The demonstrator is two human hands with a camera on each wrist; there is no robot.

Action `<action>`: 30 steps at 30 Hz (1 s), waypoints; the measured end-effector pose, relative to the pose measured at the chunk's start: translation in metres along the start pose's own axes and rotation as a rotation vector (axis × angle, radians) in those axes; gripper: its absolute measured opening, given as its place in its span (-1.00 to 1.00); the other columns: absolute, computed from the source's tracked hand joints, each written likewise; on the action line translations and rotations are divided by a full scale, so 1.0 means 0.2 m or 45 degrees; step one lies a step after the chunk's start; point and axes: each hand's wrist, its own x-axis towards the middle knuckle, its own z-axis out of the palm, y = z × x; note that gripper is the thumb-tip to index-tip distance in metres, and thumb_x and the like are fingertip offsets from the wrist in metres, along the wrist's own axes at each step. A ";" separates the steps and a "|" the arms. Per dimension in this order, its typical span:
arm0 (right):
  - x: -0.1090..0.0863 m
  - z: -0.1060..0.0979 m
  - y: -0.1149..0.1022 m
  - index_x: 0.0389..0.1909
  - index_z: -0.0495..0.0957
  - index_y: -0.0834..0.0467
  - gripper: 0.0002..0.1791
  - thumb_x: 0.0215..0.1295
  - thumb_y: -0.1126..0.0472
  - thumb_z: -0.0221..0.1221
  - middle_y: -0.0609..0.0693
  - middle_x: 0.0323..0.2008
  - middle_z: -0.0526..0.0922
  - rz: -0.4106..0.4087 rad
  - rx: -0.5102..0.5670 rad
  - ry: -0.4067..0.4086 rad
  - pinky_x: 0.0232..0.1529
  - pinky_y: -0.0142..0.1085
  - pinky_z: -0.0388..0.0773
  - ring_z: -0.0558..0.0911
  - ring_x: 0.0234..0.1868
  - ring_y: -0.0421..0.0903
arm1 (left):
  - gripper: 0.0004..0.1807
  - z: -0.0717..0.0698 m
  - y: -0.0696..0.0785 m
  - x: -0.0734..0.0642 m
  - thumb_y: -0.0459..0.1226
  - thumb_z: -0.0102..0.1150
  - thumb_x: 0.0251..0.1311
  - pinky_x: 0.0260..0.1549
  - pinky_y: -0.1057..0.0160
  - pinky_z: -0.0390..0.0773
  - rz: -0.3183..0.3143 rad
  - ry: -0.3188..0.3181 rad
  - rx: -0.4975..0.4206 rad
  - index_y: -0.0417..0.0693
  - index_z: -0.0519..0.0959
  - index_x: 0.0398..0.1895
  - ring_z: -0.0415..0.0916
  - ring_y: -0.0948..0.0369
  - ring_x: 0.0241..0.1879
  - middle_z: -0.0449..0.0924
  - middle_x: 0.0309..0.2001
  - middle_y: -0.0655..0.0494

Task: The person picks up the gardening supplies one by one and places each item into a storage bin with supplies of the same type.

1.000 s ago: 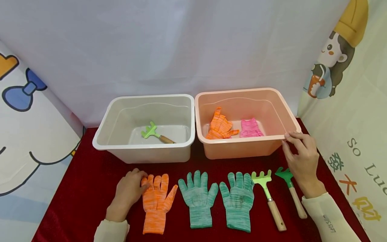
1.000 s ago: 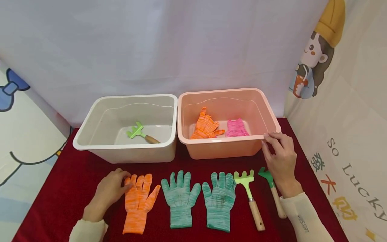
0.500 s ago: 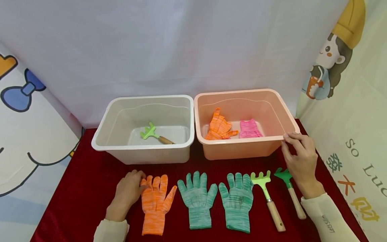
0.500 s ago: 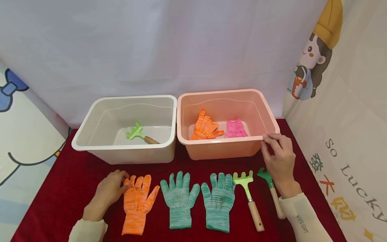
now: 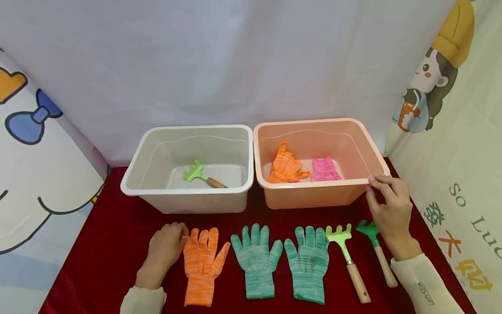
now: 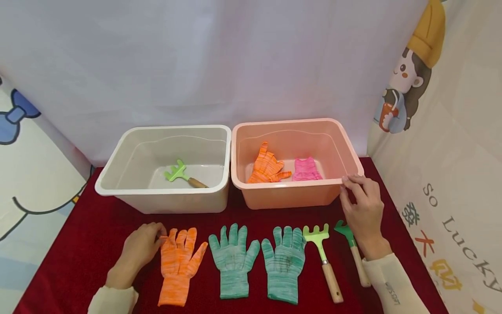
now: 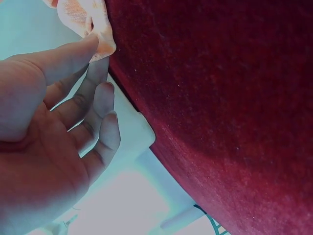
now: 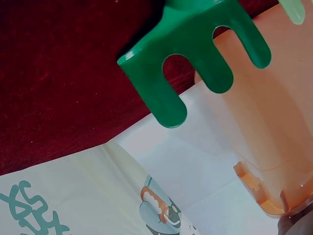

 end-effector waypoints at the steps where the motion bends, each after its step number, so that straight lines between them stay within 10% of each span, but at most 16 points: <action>1: 0.00 0.00 0.00 -0.35 0.66 0.34 -0.75 -0.16 0.52 0.34 0.22 -0.25 0.60 0.000 0.000 0.001 0.06 -0.35 0.37 0.50 -0.20 0.24 | -0.87 0.00 0.00 0.00 -0.38 0.35 -0.04 -0.43 0.03 0.47 -0.001 0.002 -0.001 -0.07 0.56 -0.46 0.47 0.05 -0.39 0.53 -0.45 0.06; 30: 0.00 0.00 0.00 -0.34 0.66 0.35 -0.76 -0.14 0.51 0.32 0.23 -0.25 0.60 0.004 0.005 0.001 0.07 -0.36 0.37 0.51 -0.18 0.22 | -0.84 -0.15 0.06 -0.04 -0.33 0.40 -0.08 -0.47 0.06 0.36 0.072 0.235 0.018 0.03 0.56 -0.54 0.48 0.06 -0.41 0.54 -0.47 0.14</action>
